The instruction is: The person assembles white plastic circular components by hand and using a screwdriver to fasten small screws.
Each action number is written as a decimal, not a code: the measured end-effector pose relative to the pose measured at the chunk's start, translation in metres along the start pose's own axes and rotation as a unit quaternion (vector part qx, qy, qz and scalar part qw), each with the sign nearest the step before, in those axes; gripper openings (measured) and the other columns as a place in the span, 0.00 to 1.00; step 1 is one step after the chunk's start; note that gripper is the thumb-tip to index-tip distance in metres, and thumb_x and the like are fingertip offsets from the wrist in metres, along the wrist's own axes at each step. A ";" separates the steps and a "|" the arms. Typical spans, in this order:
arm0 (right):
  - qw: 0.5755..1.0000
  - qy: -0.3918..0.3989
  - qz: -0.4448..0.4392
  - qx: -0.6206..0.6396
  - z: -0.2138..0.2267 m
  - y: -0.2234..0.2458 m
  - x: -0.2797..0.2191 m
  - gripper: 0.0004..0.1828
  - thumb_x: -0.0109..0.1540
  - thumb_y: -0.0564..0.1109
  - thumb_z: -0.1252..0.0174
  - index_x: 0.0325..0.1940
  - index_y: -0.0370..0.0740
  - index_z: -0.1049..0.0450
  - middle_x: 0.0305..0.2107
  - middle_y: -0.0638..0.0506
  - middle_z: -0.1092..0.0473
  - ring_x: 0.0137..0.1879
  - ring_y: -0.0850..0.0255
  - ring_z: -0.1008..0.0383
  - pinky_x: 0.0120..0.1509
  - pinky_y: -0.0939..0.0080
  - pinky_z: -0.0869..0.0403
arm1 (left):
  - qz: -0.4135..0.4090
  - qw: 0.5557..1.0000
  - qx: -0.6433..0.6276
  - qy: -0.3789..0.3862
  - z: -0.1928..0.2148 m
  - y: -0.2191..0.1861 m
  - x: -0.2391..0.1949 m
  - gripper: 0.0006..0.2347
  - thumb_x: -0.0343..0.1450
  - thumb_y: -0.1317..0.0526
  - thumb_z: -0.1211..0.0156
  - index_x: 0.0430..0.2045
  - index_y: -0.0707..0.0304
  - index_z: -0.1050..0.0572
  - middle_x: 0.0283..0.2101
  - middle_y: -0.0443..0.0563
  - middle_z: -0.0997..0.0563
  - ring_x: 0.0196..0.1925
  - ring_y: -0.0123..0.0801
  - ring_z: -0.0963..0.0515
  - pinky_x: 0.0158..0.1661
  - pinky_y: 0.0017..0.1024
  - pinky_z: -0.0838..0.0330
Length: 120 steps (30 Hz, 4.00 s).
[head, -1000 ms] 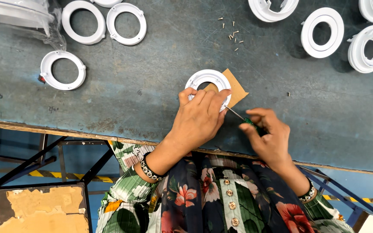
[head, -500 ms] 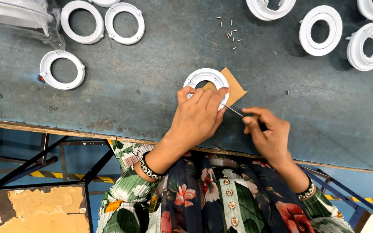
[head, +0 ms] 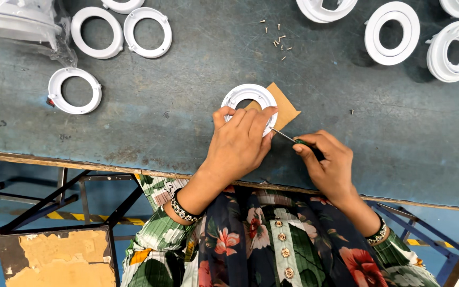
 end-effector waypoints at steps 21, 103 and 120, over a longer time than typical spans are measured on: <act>1.000 -0.001 -0.002 -0.005 0.002 0.003 0.002 0.06 0.65 0.40 0.36 0.46 0.36 0.23 0.27 0.51 0.25 0.32 0.63 0.25 0.39 0.66 0.28 | -0.004 1.000 -0.006 -0.006 0.002 -0.001 0.000 0.20 0.70 0.61 0.35 0.57 0.62 0.30 0.40 0.48 0.24 0.44 0.38 0.24 0.54 0.44 0.43; 0.822 0.257 -0.355 0.364 -0.003 -0.034 0.007 0.17 0.65 0.51 0.38 0.51 0.37 0.23 0.23 0.54 0.31 0.25 0.64 0.33 0.28 0.64 0.35 | -0.004 1.000 -0.029 0.009 0.000 0.000 -0.002 0.24 0.68 0.67 0.40 0.61 0.68 0.35 0.43 0.50 0.24 0.45 0.39 0.24 0.54 0.46 0.43; 0.990 0.127 -0.048 0.038 0.008 -0.009 0.013 0.13 0.63 0.45 0.36 0.50 0.37 0.19 0.23 0.55 0.29 0.27 0.68 0.33 0.30 0.67 0.33 | -0.020 0.999 -0.019 0.024 0.001 -0.002 -0.002 0.21 0.72 0.67 0.46 0.63 0.62 0.34 0.42 0.49 0.26 0.46 0.40 0.24 0.55 0.46 0.43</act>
Point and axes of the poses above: each hand's wrist, its own x-axis towards the middle knuckle, its own z-axis out of the back of the hand, y = z × x, the point moved 3 cm from there along x, towards the middle knuckle
